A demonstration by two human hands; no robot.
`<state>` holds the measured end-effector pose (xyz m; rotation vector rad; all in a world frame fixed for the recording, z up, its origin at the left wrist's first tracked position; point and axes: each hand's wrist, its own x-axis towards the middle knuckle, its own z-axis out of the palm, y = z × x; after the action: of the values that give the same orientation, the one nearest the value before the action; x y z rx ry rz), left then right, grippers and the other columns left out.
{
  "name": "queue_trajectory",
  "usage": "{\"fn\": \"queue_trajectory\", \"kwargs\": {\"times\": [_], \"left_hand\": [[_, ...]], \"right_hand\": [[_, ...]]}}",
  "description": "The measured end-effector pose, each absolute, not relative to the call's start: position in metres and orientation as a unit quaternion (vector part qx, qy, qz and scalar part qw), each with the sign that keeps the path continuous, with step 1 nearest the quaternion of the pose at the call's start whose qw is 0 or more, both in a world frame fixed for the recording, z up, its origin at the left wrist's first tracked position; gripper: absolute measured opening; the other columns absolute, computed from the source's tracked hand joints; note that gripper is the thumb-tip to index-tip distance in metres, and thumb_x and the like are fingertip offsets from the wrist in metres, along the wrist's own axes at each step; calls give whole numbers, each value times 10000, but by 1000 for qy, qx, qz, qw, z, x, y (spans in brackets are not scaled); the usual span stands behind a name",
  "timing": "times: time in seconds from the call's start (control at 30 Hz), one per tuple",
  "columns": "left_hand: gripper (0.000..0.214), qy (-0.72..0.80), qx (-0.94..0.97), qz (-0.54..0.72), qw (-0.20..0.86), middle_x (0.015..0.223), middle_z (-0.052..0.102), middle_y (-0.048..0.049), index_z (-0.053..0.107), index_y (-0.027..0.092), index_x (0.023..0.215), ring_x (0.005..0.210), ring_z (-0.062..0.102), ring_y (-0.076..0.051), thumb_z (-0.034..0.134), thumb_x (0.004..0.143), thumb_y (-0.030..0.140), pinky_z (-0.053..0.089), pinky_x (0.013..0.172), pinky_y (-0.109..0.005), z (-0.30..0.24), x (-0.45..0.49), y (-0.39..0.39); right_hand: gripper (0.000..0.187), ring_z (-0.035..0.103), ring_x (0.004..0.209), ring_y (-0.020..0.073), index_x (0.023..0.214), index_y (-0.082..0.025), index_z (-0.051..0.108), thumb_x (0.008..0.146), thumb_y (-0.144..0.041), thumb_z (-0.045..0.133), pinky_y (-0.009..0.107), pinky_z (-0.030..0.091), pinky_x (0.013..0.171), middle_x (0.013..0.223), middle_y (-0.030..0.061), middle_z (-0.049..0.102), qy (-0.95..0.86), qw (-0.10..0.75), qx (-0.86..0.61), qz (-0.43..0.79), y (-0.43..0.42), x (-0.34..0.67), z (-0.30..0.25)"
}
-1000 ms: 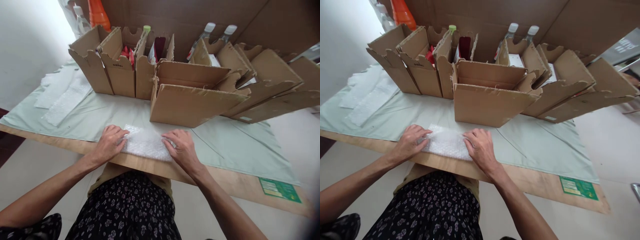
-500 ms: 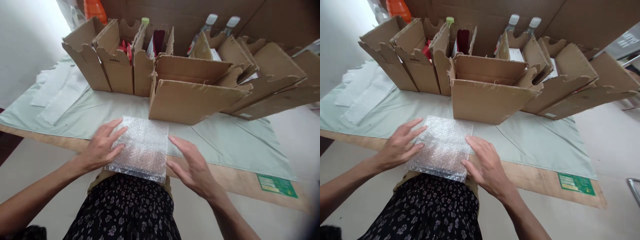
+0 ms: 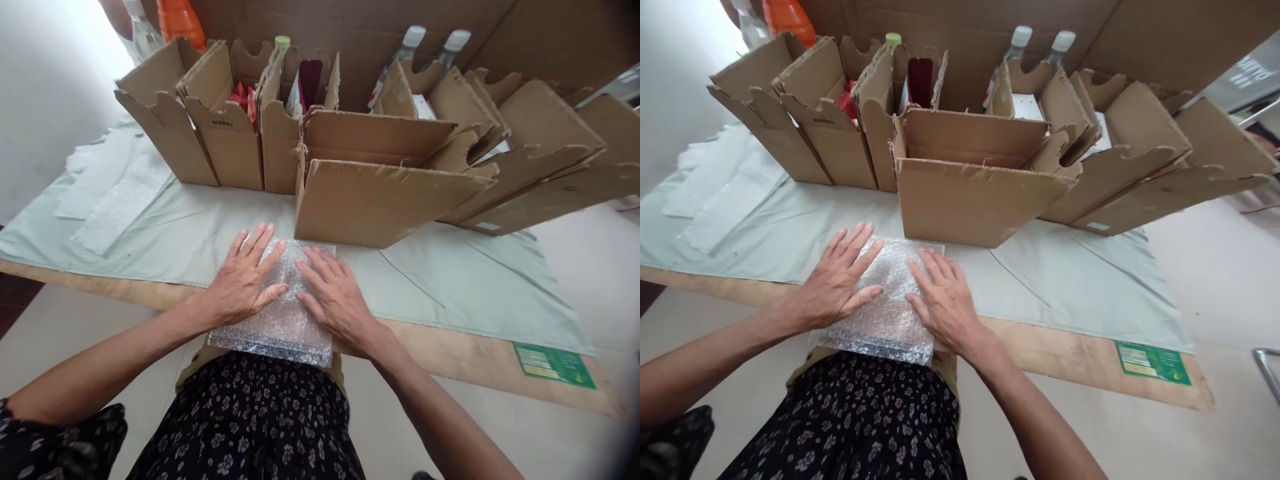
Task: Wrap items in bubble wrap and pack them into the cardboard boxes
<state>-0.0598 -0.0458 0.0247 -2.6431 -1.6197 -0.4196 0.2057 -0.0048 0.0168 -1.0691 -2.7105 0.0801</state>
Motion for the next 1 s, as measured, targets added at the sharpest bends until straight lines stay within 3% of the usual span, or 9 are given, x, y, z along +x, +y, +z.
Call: {"fn": "queue_trajectory", "kwargs": {"times": [0.2,0.33,0.4,0.47,0.57,0.67,0.77,0.9,1.0], "left_hand": [[728,-534,-840,-45,-79,1710,281,-255,361,143,1588,1601,228,-456,489,1031,593,164,1256,-713,-3,-64,-19],[709,-542,-830,-87,-100,1730,234,-241,337,172,1612,1612,187,-455,465,1047,580,150,1262,-724,8,-74,-30],[723,-519,-837,-133,-113,1745,217,-206,264,212,1649,1624,184,-413,445,1055,584,168,1285,-681,22,-81,-50],[822,-463,-862,-162,-128,1753,217,-174,215,239,1670,1628,193,-380,466,1018,673,166,1311,-630,35,-88,-74],[979,-383,-904,-125,-142,1743,240,-192,253,211,1664,1619,212,-405,605,917,737,112,1319,-648,41,-96,-108],[839,-380,-913,-88,-117,1692,354,-219,312,165,1637,1597,287,-393,725,942,389,154,1309,-667,29,-98,-125],[672,-401,-900,-151,-82,1550,571,-192,436,155,1564,1511,467,-335,657,930,115,292,1289,-621,17,-100,-127],[432,-430,-852,-281,-103,1272,770,-104,649,218,1335,1237,712,-258,599,935,61,477,1189,-548,26,-99,-124],[211,-498,-780,-322,-201,1036,819,-34,734,233,1105,965,780,-203,589,976,151,632,940,-389,47,-95,-115]], "right_hand": [[558,405,1531,300,1528,-184,504,1068,-496,458,507,341,1236,1656,122,453,-931,71,-357,30,23,194,-6],[554,469,1481,320,1555,-174,460,1085,-461,396,538,390,1177,1605,151,513,-908,120,-401,16,-1,253,-4],[620,470,1477,336,1592,-168,404,1064,-490,451,543,414,1145,1600,176,509,-912,139,-385,27,-29,279,5],[683,428,1510,342,1604,-179,389,1028,-511,543,547,410,1152,1619,181,484,-929,138,-341,44,-59,291,14],[609,392,1541,319,1568,-199,452,1013,-385,617,544,392,1191,1621,163,489,-946,118,-296,57,-87,281,16],[445,495,1475,299,1453,-194,581,1010,-233,607,516,463,1144,1551,147,576,-949,142,-274,70,-86,255,8],[262,670,1276,259,1243,-208,711,1011,-171,596,467,554,1027,1334,103,742,-933,225,-258,111,-71,237,10],[247,773,1001,196,1190,-251,745,1031,-178,571,379,619,878,1086,31,823,-866,294,-301,269,-64,239,35],[235,782,868,195,1107,-277,785,1040,-275,560,341,637,763,983,13,828,-801,284,-400,342,-56,242,52]]}}
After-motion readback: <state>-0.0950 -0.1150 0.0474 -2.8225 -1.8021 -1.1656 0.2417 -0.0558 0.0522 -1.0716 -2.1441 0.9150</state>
